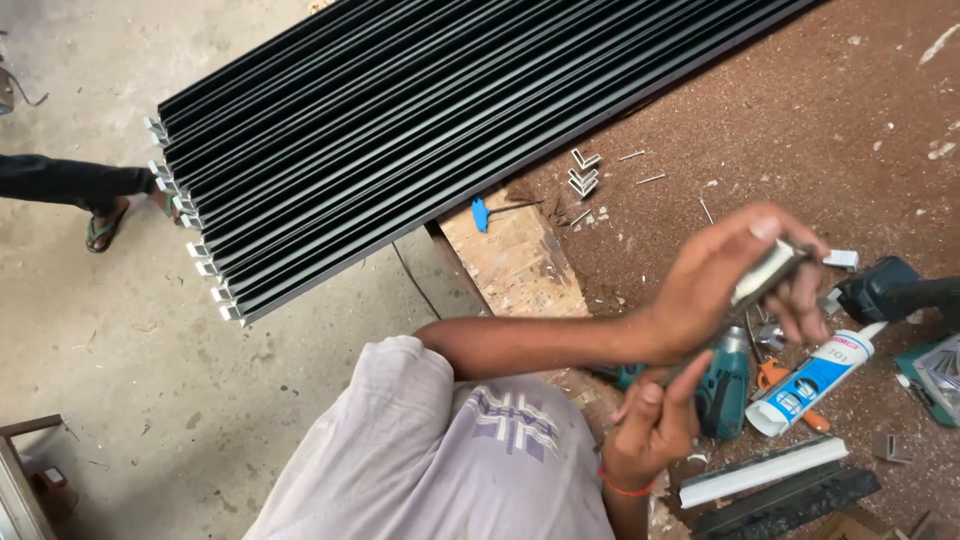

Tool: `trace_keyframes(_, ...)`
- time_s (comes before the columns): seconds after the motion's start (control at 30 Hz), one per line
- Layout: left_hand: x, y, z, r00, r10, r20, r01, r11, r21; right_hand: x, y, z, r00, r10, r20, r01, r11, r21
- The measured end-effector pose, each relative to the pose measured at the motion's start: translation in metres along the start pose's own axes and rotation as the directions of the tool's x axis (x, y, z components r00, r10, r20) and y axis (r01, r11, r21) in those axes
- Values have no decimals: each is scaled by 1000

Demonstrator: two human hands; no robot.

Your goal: The recorder uses a metal file to deburr and smooth the edges of small L-shaped aluminum brackets at a workstation.

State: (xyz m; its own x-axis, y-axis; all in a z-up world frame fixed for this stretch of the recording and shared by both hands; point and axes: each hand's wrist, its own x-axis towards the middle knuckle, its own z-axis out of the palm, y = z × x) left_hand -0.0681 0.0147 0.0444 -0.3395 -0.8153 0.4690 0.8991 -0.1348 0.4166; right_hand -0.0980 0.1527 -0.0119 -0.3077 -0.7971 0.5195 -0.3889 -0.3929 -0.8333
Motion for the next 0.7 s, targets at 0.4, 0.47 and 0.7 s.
trace_keyframes(0.4,-5,64,10,999,35,0,-35,994,100,-1,-19,5,981,-32,193,48,996,-77)
trace_keyframes(0.47,-15,59,15,1000,-21,22,20,997,68,6,-13,-6,966,-180,184,219,951,-219)
trace_keyframes(0.7,-14,49,22,987,-148,-64,136,977,-161,10,-20,-8,953,-255,166,294,914,-278)
